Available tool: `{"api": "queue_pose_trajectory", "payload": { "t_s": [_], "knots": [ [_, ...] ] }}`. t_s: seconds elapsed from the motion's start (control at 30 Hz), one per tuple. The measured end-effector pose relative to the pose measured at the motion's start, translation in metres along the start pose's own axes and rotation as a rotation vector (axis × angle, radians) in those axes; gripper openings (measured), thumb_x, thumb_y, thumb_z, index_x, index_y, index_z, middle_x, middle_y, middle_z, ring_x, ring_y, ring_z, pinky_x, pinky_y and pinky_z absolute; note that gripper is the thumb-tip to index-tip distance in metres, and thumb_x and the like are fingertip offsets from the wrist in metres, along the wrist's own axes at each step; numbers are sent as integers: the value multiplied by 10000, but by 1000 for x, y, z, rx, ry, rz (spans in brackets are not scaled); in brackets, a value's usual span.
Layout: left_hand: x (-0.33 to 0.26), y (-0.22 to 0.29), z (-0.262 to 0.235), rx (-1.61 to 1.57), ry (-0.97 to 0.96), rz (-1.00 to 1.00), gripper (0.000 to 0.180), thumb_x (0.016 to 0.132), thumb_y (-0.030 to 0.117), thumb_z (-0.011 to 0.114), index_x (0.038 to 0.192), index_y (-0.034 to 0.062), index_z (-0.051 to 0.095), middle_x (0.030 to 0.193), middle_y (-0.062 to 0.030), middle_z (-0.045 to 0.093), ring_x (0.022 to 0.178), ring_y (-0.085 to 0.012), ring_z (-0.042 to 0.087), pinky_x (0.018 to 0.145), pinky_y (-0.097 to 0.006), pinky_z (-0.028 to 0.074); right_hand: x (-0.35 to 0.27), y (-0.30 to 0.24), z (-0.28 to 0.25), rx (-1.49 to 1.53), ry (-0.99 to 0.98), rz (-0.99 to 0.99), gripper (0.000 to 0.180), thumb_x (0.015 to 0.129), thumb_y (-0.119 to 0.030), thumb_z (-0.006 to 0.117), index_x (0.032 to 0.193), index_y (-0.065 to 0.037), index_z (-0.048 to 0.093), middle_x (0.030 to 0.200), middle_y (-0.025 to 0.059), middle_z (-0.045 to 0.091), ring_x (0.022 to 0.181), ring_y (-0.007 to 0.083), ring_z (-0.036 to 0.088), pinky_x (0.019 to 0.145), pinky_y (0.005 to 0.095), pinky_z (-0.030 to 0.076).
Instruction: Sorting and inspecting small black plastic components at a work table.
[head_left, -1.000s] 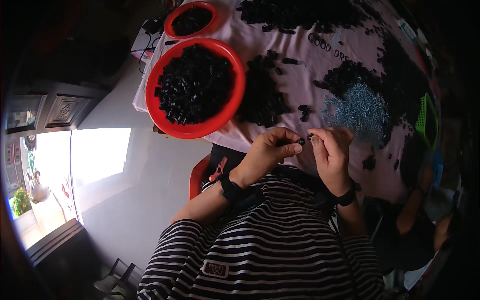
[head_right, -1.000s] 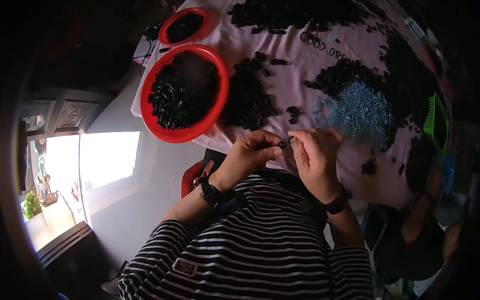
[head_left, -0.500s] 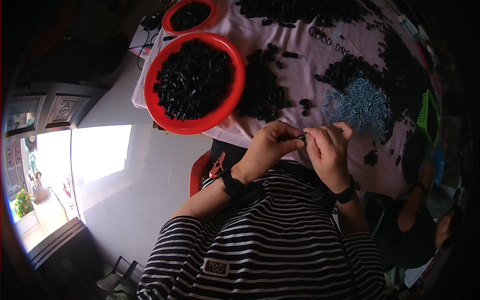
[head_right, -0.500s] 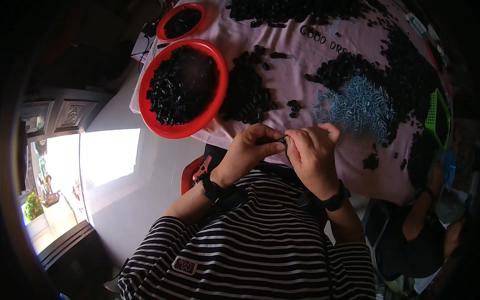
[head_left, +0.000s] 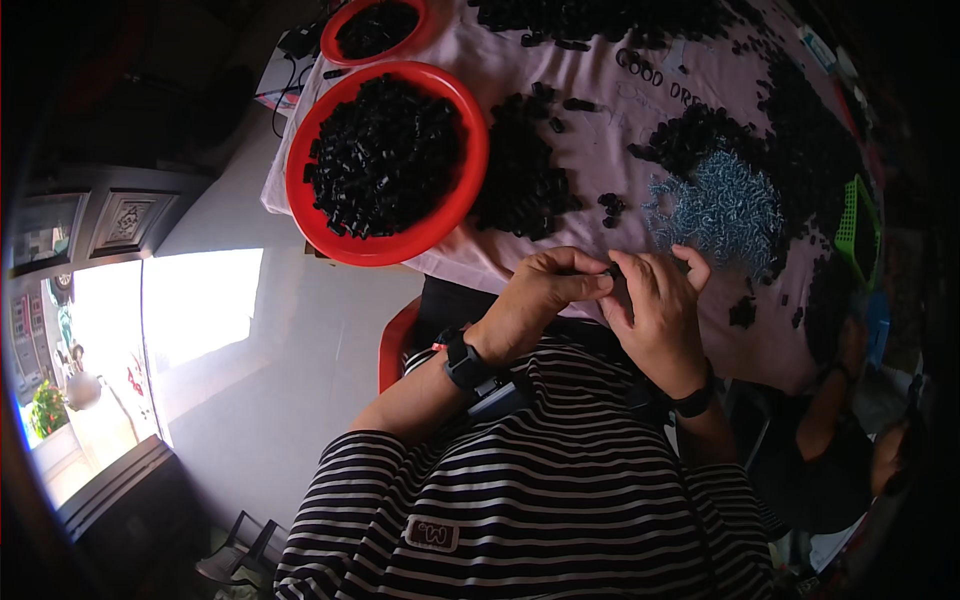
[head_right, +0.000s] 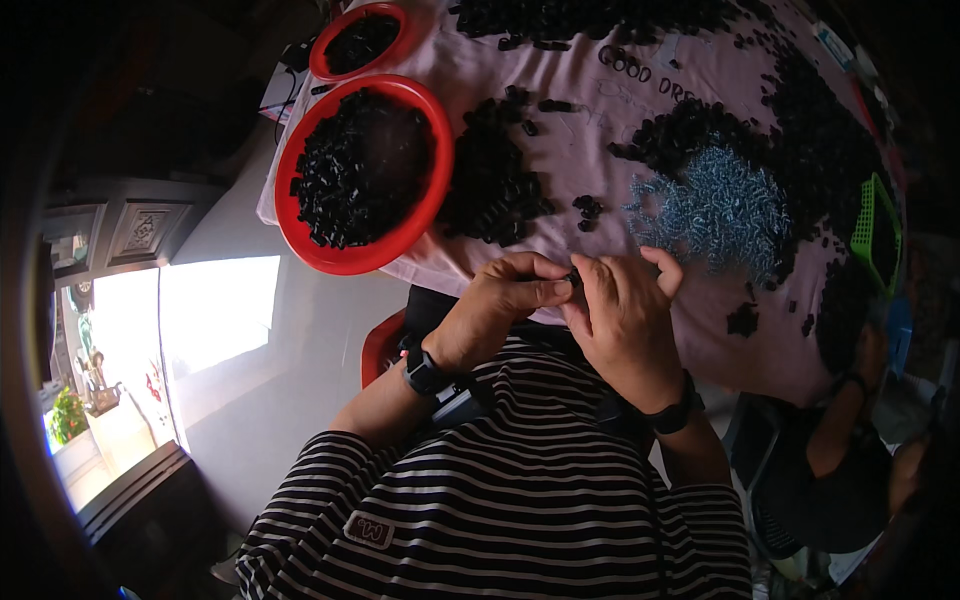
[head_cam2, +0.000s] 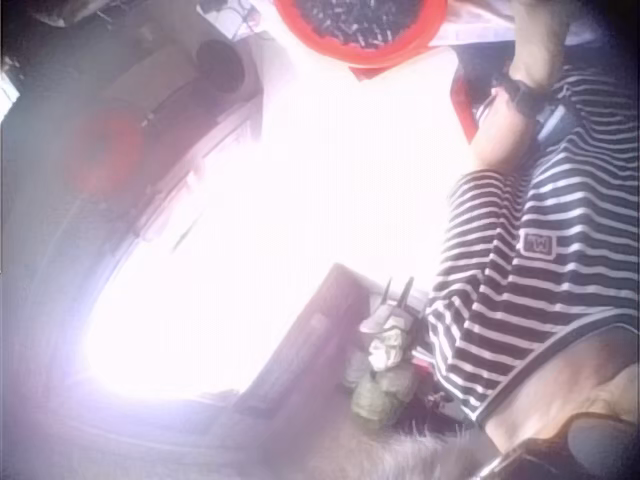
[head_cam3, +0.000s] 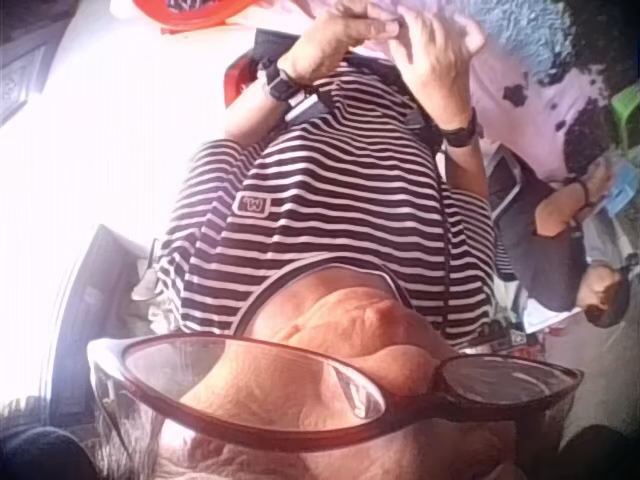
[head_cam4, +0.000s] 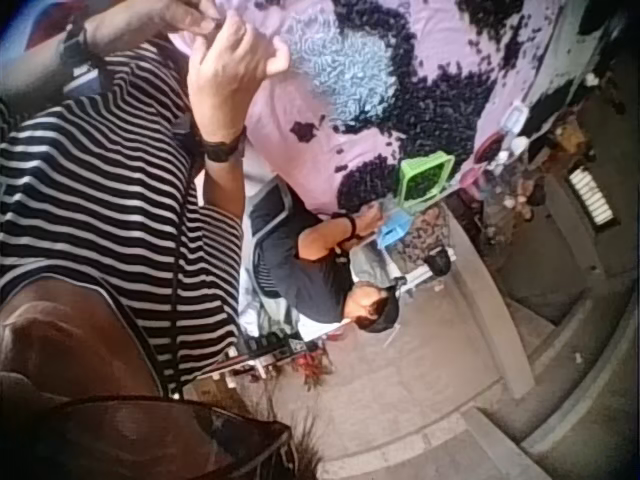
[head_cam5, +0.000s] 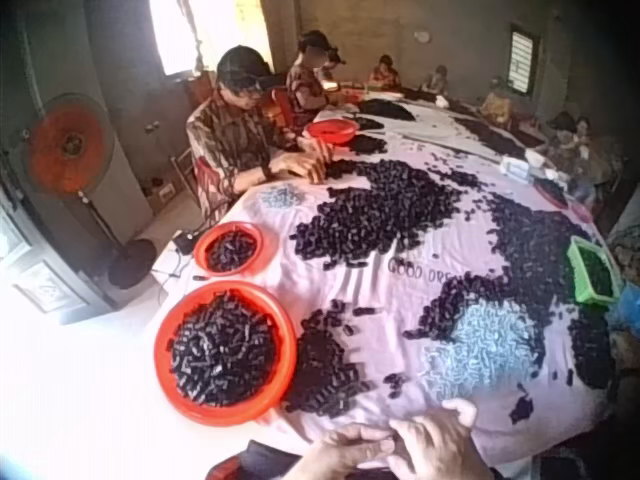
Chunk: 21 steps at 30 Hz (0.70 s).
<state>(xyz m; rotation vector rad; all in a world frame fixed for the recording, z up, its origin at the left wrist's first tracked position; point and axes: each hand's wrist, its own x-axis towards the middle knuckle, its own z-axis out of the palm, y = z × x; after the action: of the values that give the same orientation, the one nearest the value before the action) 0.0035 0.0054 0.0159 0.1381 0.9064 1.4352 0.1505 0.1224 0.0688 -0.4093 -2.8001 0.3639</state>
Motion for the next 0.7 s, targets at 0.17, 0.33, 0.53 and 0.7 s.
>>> {"api": "queue_pose_trajectory", "payload": {
  "t_s": [0.17,0.33,0.53,0.7],
  "knots": [
    [0,4,3,40,-16,-20,188,945,130,767,1067,4,700,992,-53,732,946,-121,675,904,-263,509,-2,-1,4,-44,51,-15,504,767,-65,808,1236,-43,624,1008,48,666,919,209,657,1080,501,350],
    [5,1,2,25,-70,27,196,974,152,746,1066,-13,694,970,-55,729,905,-128,683,892,-269,517,-2,-2,6,-46,69,-34,497,756,-60,813,1219,-44,633,1001,43,665,895,202,658,1088,501,344],
    [6,1,0,74,-81,121,233,972,185,755,1052,-26,698,959,-55,727,895,-118,682,882,-269,522,-2,-3,9,-80,131,-10,457,751,-92,820,1173,-47,650,974,33,661,871,196,657,1078,491,341],
    [1,3,0,285,-28,81,331,969,296,764,1011,-28,709,924,-36,705,884,-96,631,838,-267,503,-2,0,13,-109,174,-57,302,779,-163,806,1029,-57,674,822,2,575,773,155,601,1055,457,331]
  ]
}}
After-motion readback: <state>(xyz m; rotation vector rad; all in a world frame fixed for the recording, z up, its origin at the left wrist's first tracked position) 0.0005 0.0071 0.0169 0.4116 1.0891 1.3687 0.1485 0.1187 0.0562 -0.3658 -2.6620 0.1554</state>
